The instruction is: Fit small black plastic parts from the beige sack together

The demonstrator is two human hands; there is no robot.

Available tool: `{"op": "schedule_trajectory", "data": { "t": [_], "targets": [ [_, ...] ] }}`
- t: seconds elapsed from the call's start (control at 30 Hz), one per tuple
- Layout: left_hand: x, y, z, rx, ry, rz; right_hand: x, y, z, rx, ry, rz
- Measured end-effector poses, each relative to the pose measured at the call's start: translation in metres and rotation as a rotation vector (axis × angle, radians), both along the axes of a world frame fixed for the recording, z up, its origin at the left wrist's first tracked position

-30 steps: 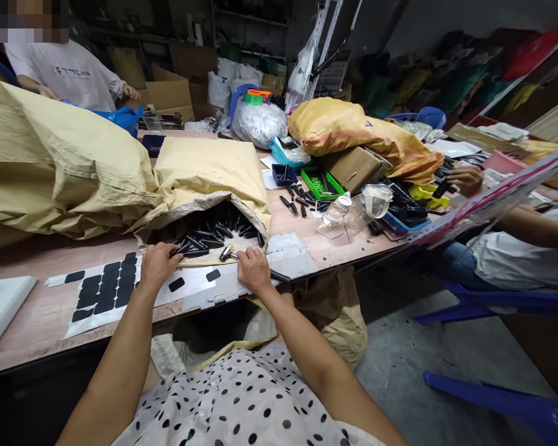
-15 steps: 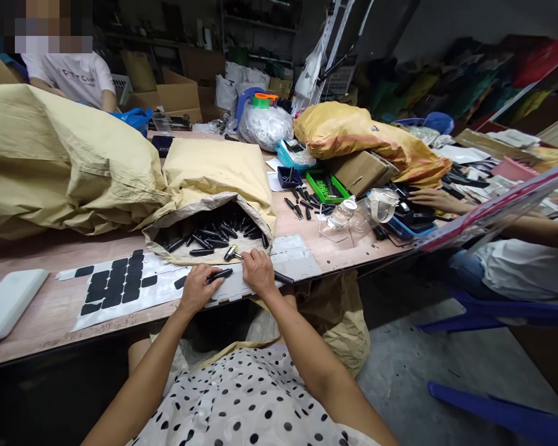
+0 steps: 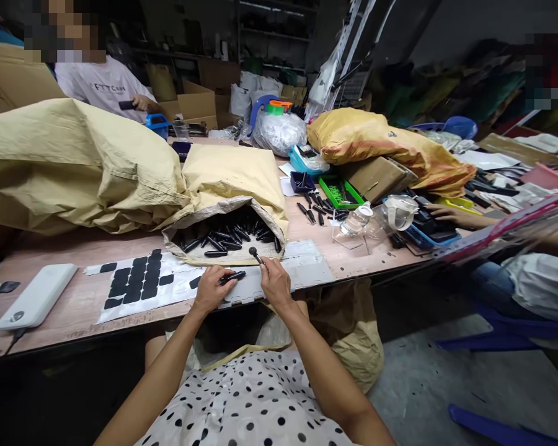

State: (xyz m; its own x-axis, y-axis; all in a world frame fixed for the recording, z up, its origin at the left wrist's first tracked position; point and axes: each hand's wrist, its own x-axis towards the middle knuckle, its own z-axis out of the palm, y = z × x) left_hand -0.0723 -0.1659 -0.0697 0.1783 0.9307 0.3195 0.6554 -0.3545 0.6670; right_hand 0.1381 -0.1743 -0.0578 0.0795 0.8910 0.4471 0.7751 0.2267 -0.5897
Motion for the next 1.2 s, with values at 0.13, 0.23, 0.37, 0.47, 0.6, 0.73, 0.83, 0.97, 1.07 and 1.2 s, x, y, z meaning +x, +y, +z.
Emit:
{"op": "schedule_trajectory", "data": {
  "t": [0.13, 0.23, 0.37, 0.47, 0.6, 0.73, 0.83, 0.97, 1.07, 1.2],
  "targets": [
    [-0.002, 0.001, 0.002, -0.017, -0.007, -0.008, 0.001, -0.010, 0.007, -0.032, 0.127, 0.027],
    [-0.002, 0.002, 0.002, -0.026, -0.004, -0.001, -0.002, -0.019, 0.015, -0.056, 0.143, 0.056],
    [-0.002, 0.002, 0.003, -0.046, 0.001, 0.001, -0.009, -0.029, 0.022, -0.045, 0.109, 0.083],
    [-0.001, 0.002, 0.005, -0.056, 0.007, 0.000, -0.012, -0.033, 0.023, -0.046, 0.051, 0.107],
    [-0.002, 0.002, 0.005, -0.061, 0.015, -0.003, -0.013, -0.035, 0.023, -0.075, -0.007, 0.123],
    [-0.002, 0.001, 0.006, -0.071, 0.014, -0.012, -0.016, -0.039, 0.027, -0.070, -0.020, 0.128],
    [-0.001, 0.001, 0.007, -0.082, 0.014, -0.014, -0.017, -0.042, 0.028, -0.091, -0.070, 0.128],
    [-0.001, 0.001, 0.008, -0.096, 0.023, -0.013, -0.018, -0.041, 0.030, -0.117, -0.090, 0.115],
    [0.000, 0.001, 0.008, -0.101, 0.020, -0.010, -0.021, -0.040, 0.034, -0.090, -0.069, 0.133],
    [0.000, 0.002, 0.008, -0.107, 0.023, -0.004, -0.028, -0.044, 0.033, -0.094, -0.094, 0.180]
  ]
}}
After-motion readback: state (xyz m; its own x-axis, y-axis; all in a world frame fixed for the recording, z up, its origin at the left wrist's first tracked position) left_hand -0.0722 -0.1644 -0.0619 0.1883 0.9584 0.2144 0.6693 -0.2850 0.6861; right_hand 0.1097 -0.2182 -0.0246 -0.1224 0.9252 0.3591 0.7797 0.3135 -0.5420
